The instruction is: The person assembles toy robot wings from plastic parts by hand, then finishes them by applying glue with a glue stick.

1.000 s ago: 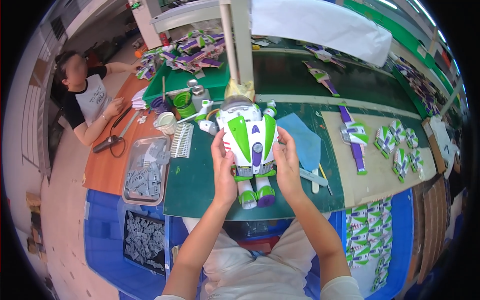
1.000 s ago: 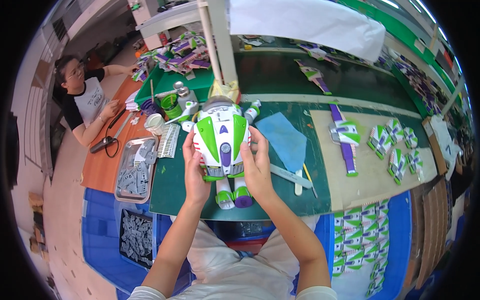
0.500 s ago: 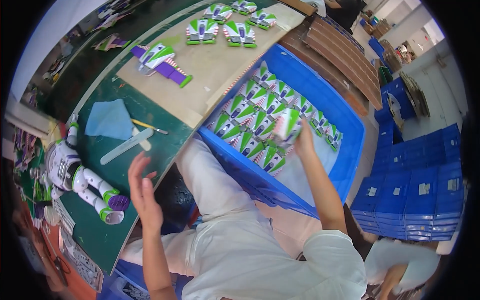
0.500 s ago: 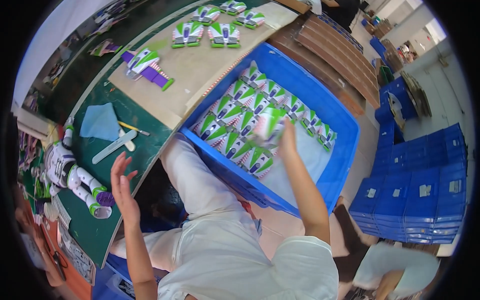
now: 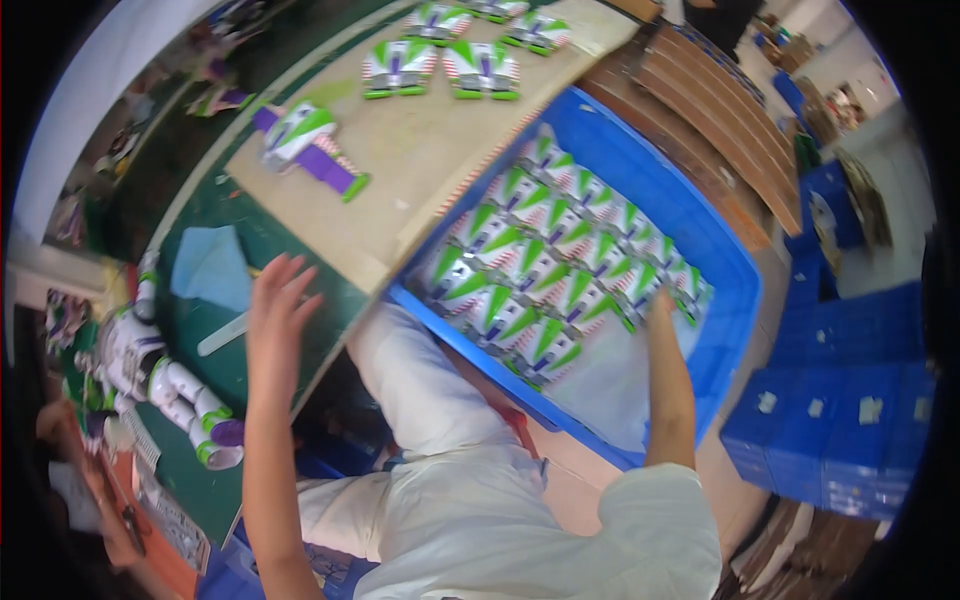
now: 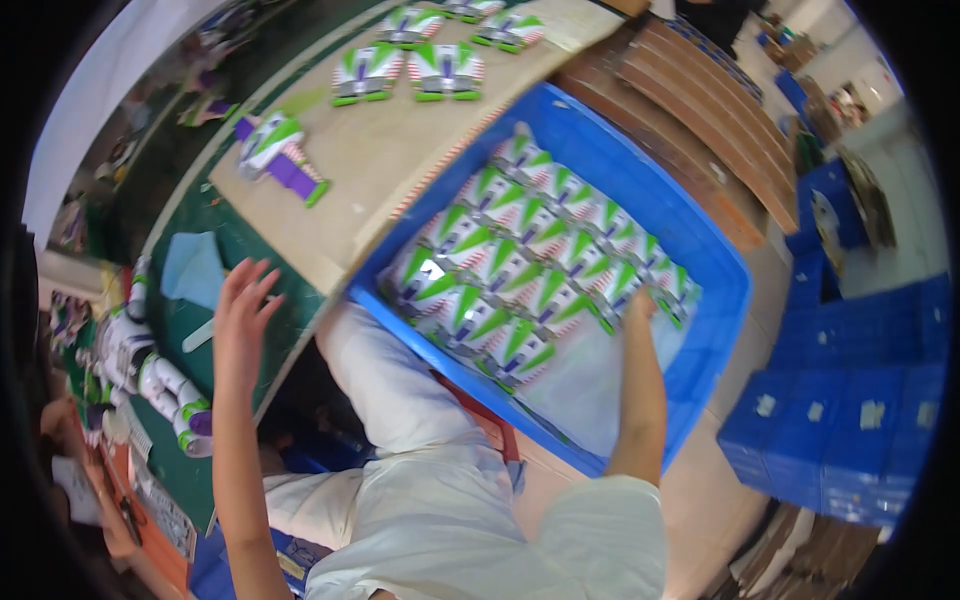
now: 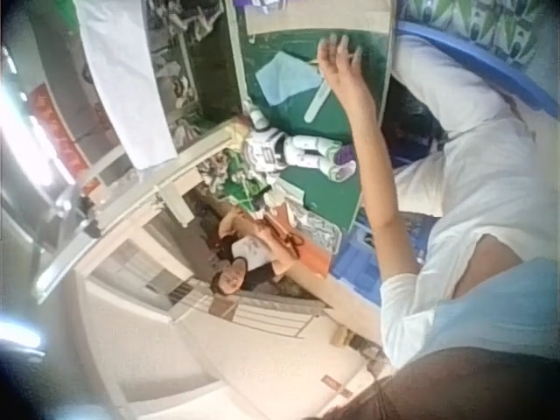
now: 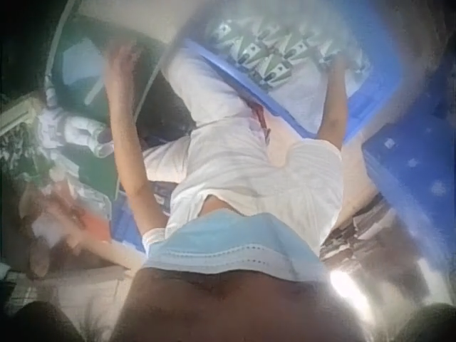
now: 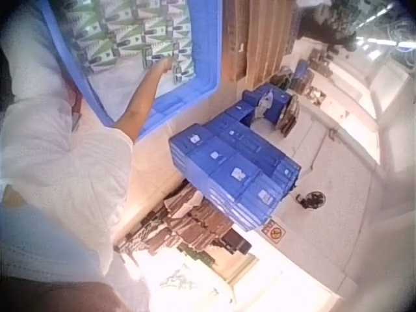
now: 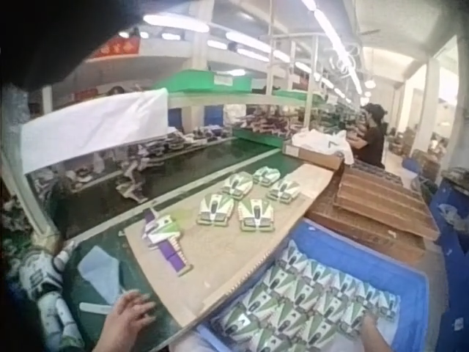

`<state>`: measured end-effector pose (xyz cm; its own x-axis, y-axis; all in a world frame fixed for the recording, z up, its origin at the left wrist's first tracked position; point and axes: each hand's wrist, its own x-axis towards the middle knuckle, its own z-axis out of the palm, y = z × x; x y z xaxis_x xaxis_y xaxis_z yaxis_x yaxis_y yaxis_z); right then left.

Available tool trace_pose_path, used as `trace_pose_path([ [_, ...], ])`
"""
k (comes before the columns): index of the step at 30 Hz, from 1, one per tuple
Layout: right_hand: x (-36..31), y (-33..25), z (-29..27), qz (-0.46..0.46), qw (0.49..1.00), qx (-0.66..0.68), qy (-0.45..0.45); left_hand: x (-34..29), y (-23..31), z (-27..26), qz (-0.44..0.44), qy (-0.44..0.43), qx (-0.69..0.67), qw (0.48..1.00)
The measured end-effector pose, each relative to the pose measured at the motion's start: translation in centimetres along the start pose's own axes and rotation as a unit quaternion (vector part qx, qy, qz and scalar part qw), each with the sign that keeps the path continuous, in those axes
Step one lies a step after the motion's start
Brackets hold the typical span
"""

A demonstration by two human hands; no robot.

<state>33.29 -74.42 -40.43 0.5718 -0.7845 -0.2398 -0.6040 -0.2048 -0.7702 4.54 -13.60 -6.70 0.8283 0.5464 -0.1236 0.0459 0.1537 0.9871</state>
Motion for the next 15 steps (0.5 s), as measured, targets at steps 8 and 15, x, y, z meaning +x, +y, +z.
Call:
trace_pose_path([
  [8, -25.2, -14.6, 0.2, -0.396, 0.9, 0.153, -0.093, 9.5, 0.5, 2.9, -0.136, 0.115, -0.179, 0.968],
  [15, -50.6, -27.4, 9.1, -0.635, 0.637, 0.121, -0.419, 14.1, 1.5, 4.2, -0.211, 0.131, -0.216, 0.944],
])
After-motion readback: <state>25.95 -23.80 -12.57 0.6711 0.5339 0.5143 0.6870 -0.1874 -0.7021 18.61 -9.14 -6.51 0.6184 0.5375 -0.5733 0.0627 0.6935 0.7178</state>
